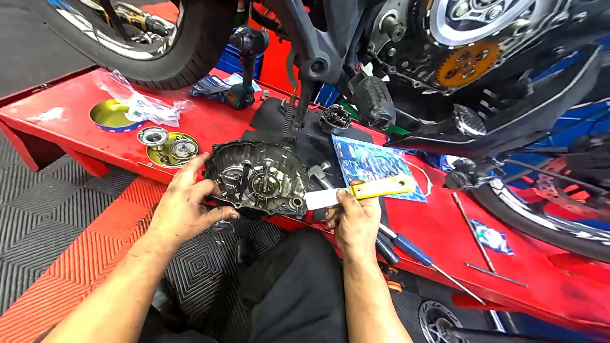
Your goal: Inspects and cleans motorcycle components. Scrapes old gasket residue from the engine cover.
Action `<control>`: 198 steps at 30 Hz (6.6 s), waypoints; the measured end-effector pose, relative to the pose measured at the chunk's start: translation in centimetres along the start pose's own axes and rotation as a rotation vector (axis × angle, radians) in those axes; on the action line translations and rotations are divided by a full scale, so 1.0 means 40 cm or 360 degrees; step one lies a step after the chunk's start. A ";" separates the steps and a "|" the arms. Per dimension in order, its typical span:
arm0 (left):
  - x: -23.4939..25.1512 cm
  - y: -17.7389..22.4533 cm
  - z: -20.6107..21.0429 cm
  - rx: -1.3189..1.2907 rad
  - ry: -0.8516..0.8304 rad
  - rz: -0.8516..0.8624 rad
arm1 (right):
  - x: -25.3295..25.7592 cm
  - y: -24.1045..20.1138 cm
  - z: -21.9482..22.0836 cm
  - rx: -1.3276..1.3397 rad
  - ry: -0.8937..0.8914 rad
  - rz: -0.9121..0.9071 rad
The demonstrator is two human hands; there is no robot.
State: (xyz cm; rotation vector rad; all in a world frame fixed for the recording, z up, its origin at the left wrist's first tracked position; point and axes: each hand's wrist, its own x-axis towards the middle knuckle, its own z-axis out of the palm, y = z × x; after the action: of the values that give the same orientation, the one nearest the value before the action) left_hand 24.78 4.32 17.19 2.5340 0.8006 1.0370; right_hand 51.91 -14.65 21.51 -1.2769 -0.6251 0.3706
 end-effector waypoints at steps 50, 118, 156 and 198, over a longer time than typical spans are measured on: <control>-0.029 0.159 0.108 0.0160 0.0277 0.0133 | -0.057 0.000 0.047 0.0163 -0.0363 0.0326; -0.031 0.194 0.134 0.0241 0.0300 0.0023 | -0.072 -0.001 0.075 -0.0033 -0.0435 0.0144; -0.026 0.195 0.118 0.0297 0.0183 0.0048 | -0.030 0.003 0.091 -0.0183 -0.0870 0.0067; -0.022 0.172 0.097 0.0189 0.0158 0.0139 | -0.030 0.024 0.086 -0.0203 -0.0990 -0.0109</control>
State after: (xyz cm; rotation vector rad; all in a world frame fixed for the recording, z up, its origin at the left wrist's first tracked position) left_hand 29.68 -1.94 17.12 2.6559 0.8064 1.1846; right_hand 48.92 -12.47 20.86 -1.2549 -1.2303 0.6897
